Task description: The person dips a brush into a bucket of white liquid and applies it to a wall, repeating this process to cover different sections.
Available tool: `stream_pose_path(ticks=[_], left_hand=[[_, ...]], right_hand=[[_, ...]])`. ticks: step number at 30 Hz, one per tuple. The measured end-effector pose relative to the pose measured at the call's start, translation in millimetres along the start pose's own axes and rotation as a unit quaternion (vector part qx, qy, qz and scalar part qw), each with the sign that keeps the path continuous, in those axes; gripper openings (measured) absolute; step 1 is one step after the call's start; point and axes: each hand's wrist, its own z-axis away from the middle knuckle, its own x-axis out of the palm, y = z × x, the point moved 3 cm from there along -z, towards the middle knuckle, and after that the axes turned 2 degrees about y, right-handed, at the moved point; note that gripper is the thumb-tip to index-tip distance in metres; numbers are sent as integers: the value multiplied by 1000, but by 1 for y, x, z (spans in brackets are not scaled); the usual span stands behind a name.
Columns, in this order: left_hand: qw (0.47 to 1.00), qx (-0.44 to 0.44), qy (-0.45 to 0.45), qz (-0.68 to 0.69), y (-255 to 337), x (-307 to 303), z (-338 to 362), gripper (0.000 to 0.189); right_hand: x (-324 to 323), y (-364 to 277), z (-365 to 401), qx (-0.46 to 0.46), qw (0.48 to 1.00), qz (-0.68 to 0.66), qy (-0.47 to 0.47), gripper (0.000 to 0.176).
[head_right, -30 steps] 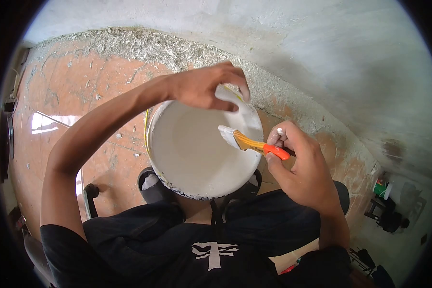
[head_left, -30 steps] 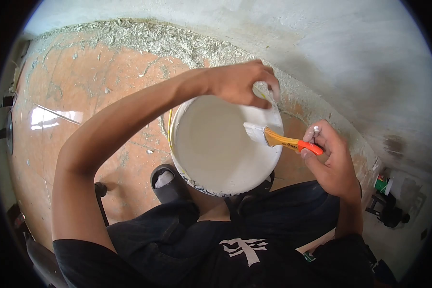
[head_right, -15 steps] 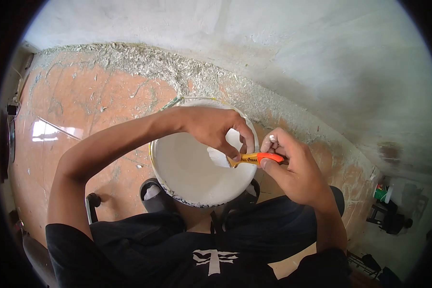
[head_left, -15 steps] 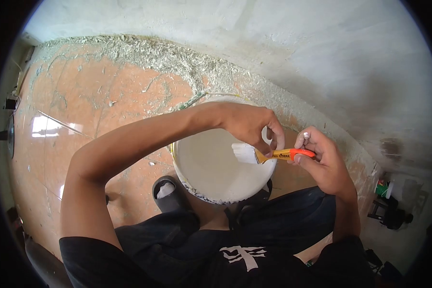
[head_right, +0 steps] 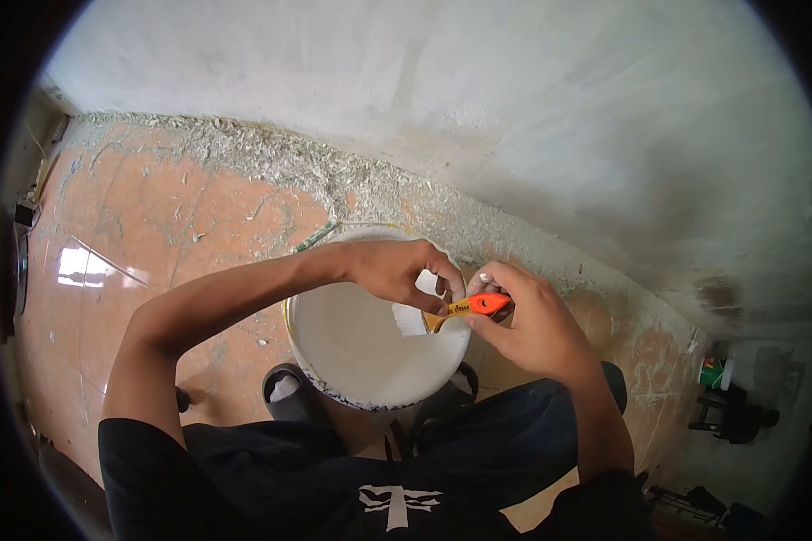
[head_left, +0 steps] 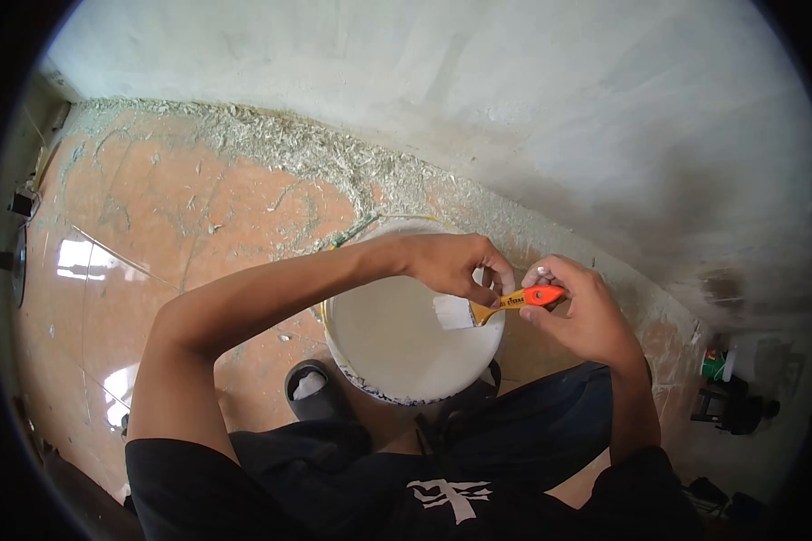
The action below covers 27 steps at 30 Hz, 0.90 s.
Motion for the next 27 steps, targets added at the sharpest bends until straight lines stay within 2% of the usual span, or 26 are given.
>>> stream_pose_path(ticks=[6,8,12,14,23,27], left_hand=[[998,43,37,-7,-4,2,1,22],[998,41,48,-13,-2,1,2,24],[996,51,68,-11,0,0,4,23],[996,60,72,-16,-2,0,4,23],[995,54,69,-44,-2,2,8,22],[993,59,82,-56,-2,4,10,21]], right_hand=[[3,6,-1,35,999,-17,29,21],[4,7,-1,66,994,-72,41,22],[4,8,-2,43,996,-68,46,21],[4,5,-3,36,999,6,24,22],[10,-4,-3,62,997,38,39,21],[15,2,1,15,994,85,60,24]])
